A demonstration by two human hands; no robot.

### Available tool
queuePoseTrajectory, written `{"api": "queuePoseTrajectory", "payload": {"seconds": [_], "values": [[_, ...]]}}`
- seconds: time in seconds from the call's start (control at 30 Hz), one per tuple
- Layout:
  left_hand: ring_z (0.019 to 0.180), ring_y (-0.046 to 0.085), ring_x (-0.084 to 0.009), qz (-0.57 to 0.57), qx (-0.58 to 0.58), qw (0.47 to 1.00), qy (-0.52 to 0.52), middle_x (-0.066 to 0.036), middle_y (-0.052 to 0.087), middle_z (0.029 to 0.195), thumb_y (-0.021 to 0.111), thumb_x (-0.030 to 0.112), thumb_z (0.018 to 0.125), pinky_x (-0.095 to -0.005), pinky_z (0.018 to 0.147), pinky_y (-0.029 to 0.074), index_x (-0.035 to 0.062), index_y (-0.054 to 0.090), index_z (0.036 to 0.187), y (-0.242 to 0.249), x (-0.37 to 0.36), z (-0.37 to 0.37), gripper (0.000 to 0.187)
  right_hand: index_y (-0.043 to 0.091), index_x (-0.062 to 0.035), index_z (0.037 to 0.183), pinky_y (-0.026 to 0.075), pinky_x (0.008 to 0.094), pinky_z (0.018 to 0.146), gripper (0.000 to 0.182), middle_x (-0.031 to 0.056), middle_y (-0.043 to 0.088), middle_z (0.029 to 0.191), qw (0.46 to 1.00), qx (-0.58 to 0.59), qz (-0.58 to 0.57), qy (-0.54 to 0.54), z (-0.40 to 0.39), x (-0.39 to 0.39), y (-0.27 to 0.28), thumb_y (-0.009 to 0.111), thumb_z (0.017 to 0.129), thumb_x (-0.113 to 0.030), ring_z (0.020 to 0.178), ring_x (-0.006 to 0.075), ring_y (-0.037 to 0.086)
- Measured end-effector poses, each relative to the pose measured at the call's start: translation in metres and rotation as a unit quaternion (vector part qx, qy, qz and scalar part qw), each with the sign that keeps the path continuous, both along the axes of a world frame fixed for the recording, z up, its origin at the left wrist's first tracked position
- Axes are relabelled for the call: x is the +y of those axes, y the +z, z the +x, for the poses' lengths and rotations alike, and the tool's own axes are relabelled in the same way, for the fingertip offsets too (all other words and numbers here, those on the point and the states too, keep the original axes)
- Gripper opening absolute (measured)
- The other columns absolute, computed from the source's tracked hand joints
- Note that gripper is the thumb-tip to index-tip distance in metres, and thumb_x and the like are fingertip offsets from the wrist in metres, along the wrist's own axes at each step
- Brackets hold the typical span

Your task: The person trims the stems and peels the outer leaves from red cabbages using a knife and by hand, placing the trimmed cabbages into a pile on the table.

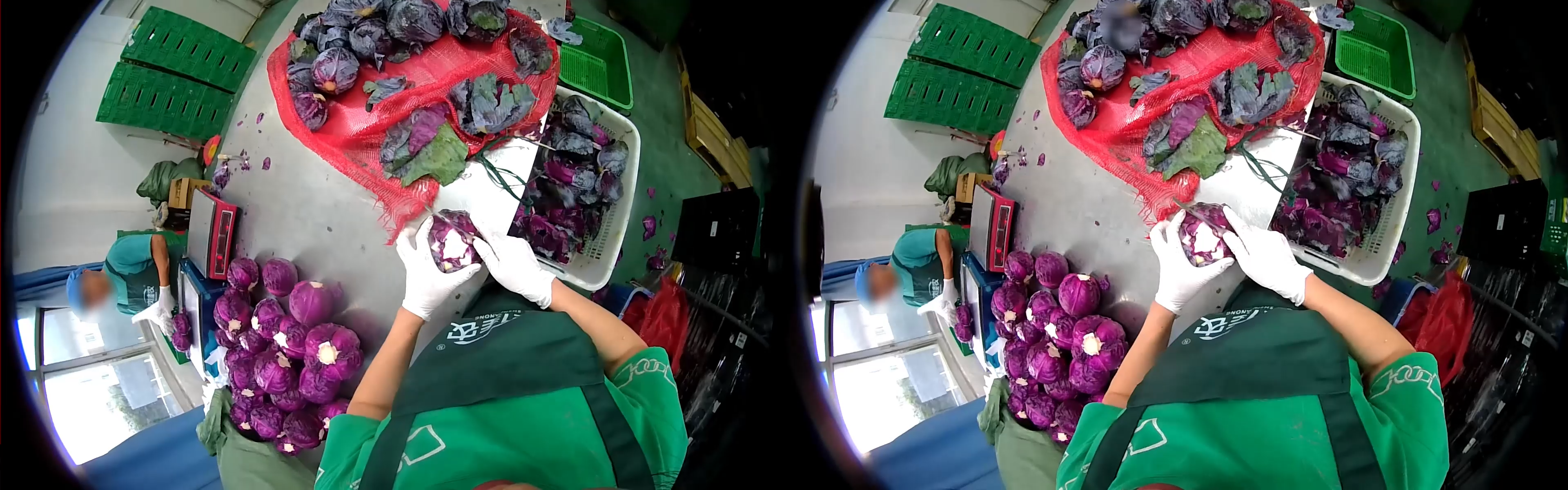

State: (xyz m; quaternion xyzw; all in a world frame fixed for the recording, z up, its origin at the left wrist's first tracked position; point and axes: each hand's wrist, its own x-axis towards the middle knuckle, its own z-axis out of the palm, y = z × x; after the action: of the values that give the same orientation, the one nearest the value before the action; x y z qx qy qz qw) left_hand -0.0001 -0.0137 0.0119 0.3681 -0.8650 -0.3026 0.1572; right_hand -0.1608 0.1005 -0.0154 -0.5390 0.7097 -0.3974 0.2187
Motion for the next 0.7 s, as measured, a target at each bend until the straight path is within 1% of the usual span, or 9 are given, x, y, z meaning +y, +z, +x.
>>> {"api": "queuePoseTrajectory", "payload": {"seconds": [0.07, 0.13, 0.23, 0.37, 0.47, 0.53, 0.6, 0.67, 0.7], "values": [[0.136, 0.03, -0.0462, -0.017, 0.018, 1.0, -0.017, -0.028, 0.027, 0.143, 0.092, 0.045, 0.059, -0.0514, 0.115, 0.03, -0.0023, 0.03, 0.148, -0.008, -0.004, -0.001, 0.117, 0.039, -0.0065, 0.149, 0.053, 0.0448, 0.07, 0.055, 0.0209, 0.068, 0.09, 0.999, -0.011, 0.045, 0.005, 0.002, 0.001, 0.011, 0.045, 0.103, -0.035, 0.076, 0.0364, 0.067], [0.139, 0.03, -0.045, 0.048, 0.106, 0.993, 0.0, -0.029, 0.027, 0.147, 0.092, 0.04, 0.061, -0.0503, 0.117, 0.028, -0.005, 0.028, 0.147, -0.021, -0.004, -0.001, 0.117, 0.038, -0.0086, 0.151, 0.053, 0.0447, 0.069, 0.055, 0.0201, 0.068, 0.086, 0.995, -0.022, 0.092, 0.01, 0.003, 0.001, 0.02, 0.044, 0.103, -0.035, 0.074, 0.0359, 0.067], [0.139, 0.032, -0.043, 0.051, 0.087, 0.995, 0.001, -0.029, 0.029, 0.147, 0.091, 0.037, 0.062, -0.0485, 0.117, 0.028, -0.0058, 0.026, 0.148, -0.015, 0.0, -0.005, 0.116, 0.035, -0.014, 0.153, 0.052, 0.0458, 0.062, 0.055, 0.0149, 0.067, 0.077, 0.99, 0.023, 0.137, 0.018, 0.003, 0.0, 0.028, 0.044, 0.103, -0.034, 0.064, 0.0341, 0.065], [0.139, 0.033, -0.0409, 0.052, 0.093, 0.994, 0.009, -0.026, 0.03, 0.147, 0.091, 0.034, 0.063, -0.0463, 0.117, 0.029, -0.0049, 0.026, 0.148, -0.015, 0.002, -0.005, 0.113, 0.043, -0.0166, 0.15, 0.051, 0.0451, 0.057, 0.051, 0.0144, 0.067, 0.075, 0.996, 0.043, 0.079, -0.002, 0.0, -0.003, 0.025, 0.046, 0.102, -0.034, 0.062, 0.0315, 0.065], [0.136, 0.037, -0.0369, 0.038, 0.113, 0.993, 0.021, -0.023, 0.033, 0.144, 0.091, 0.031, 0.062, -0.0437, 0.115, 0.032, -0.0035, 0.028, 0.146, -0.02, 0.005, -0.007, 0.111, 0.049, -0.0183, 0.145, 0.053, 0.0447, 0.06, 0.045, 0.0135, 0.068, 0.078, 0.995, 0.026, 0.096, -0.019, -0.005, -0.007, 0.026, 0.045, 0.103, -0.033, 0.065, 0.0322, 0.066], [0.133, 0.04, -0.0344, -0.018, 0.103, 0.995, 0.005, -0.021, 0.034, 0.141, 0.091, 0.026, 0.06, -0.0421, 0.113, 0.033, -0.0019, 0.027, 0.144, -0.019, 0.012, -0.005, 0.109, 0.057, -0.0172, 0.137, 0.055, 0.0429, 0.066, 0.039, 0.0152, 0.069, 0.086, 0.983, 0.03, 0.151, -0.099, -0.023, -0.013, 0.002, 0.043, 0.104, -0.031, 0.073, 0.0347, 0.068], [0.134, 0.038, -0.0357, -0.038, 0.147, 0.988, 0.004, -0.021, 0.033, 0.141, 0.09, 0.024, 0.06, -0.043, 0.115, 0.031, -0.0004, 0.026, 0.145, -0.028, 0.022, 0.001, 0.109, 0.063, -0.0135, 0.128, 0.055, 0.0428, 0.073, 0.038, 0.0183, 0.069, 0.095, 0.979, -0.066, 0.091, -0.172, -0.068, -0.014, -0.04, 0.04, 0.104, -0.032, 0.083, 0.0365, 0.068], [0.134, 0.038, -0.0357, -0.041, 0.171, 0.984, 0.01, -0.02, 0.032, 0.141, 0.09, 0.022, 0.061, -0.0437, 0.114, 0.031, 0.0009, 0.026, 0.146, -0.029, 0.022, 0.001, 0.108, 0.065, -0.0112, 0.124, 0.054, 0.0429, 0.075, 0.04, 0.021, 0.069, 0.098, 0.977, -0.068, 0.023, -0.201, -0.097, -0.024, -0.041, 0.04, 0.104, -0.035, 0.087, 0.0366, 0.068], [0.136, 0.035, -0.0382, -0.034, 0.156, 0.987, 0.027, -0.023, 0.029, 0.145, 0.091, 0.024, 0.06, -0.0456, 0.114, 0.032, 0.0008, 0.025, 0.146, -0.028, 0.021, 0.0, 0.111, 0.061, -0.0057, 0.13, 0.054, 0.0368, 0.083, 0.041, 0.0219, 0.069, 0.107, 0.973, -0.136, 0.005, -0.186, -0.093, -0.023, -0.029, 0.049, 0.104, -0.035, 0.09, 0.0322, 0.069]]}}
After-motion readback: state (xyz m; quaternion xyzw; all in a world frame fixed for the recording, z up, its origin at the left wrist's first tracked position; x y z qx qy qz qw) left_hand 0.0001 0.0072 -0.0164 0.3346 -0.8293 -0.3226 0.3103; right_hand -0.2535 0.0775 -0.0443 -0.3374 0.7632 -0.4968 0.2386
